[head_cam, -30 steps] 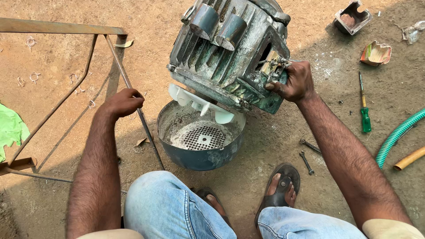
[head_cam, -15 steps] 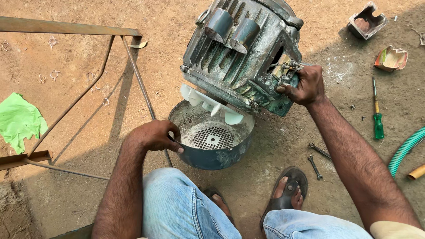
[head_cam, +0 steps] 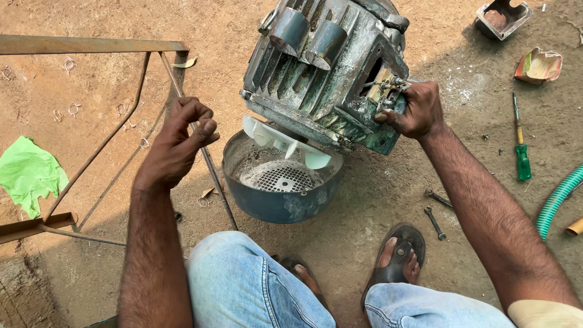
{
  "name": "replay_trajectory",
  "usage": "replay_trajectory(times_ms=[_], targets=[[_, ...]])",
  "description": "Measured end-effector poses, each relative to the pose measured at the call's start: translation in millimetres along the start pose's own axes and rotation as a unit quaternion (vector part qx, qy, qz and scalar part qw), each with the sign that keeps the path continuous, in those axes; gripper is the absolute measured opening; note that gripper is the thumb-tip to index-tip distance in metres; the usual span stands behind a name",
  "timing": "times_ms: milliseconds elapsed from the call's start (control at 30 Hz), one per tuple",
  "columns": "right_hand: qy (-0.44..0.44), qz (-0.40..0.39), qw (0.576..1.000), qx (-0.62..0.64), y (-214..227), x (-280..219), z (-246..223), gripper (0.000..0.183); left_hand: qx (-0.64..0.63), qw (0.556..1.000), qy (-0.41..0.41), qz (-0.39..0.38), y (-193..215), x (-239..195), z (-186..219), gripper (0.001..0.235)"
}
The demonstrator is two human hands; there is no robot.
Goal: The person disassembles an electric motor by removing the end cover and then detaching the white fan from the shaft using a screwdriver and wrench. The fan is removed and set aside, and the person continues to work on the motor housing.
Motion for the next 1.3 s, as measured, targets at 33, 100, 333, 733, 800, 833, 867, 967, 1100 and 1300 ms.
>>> replay_trajectory(times_ms=[33, 100, 333, 733, 800, 833, 867, 967, 1100, 1300], targets=[[0.002, 0.005, 1.000, -0.003, 1, -3, 0, 0.081, -0.050, 0.997, -0.033, 0.039, 8, 1, 3, 0.036], [0.017, 0.013, 1.000, -0.004, -1, 0, -1, 0.079, -0.050, 0.998, -0.015, 0.035, 16, -1, -2, 0.036], [0.005, 0.008, 1.000, -0.011, -1, 5, -5, 0.078, 0.092, 0.938, 0.330, -0.049, -28, -6, -71, 0.085], [0.004, 0.000, 1.000, 0.015, -1, -7, -4, 0.079, -0.357, 0.773, 0.460, -0.251, -91, -40, -136, 0.111], [0.009, 0.007, 1.000, 0.010, 1, -1, -6, 0.083, -0.281, 0.802, 0.485, -0.207, -85, -31, -132, 0.108], [0.006, 0.005, 1.000, 0.010, 1, 3, -6, 0.082, -0.243, 0.813, 0.496, -0.183, -82, -27, -127, 0.107], [-0.001, 0.003, 1.000, 0.009, 1, 4, -5, 0.081, -0.253, 0.814, 0.497, -0.163, -79, -23, -121, 0.109], [-0.004, -0.013, 1.000, 0.004, -1, -4, -6, 0.080, -0.283, 0.821, 0.482, -0.117, -73, -20, -100, 0.113], [0.005, -0.003, 1.000, -0.001, 3, -1, -8, 0.081, -0.252, 0.862, 0.428, -0.101, -68, -9, -71, 0.114], [-0.018, -0.034, 0.999, -0.005, 1, 0, -13, 0.078, -0.221, 0.876, 0.428, -0.017, -54, 0, -56, 0.110]])
Point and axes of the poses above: each hand's wrist, its own x-axis towards the middle knuckle, its own y-axis out of the back of the hand, z = x × y, the point moved 2 cm from there along x, towards the middle knuckle, and after that the axes turned 4 degrees about z, right-handed, at the moved point
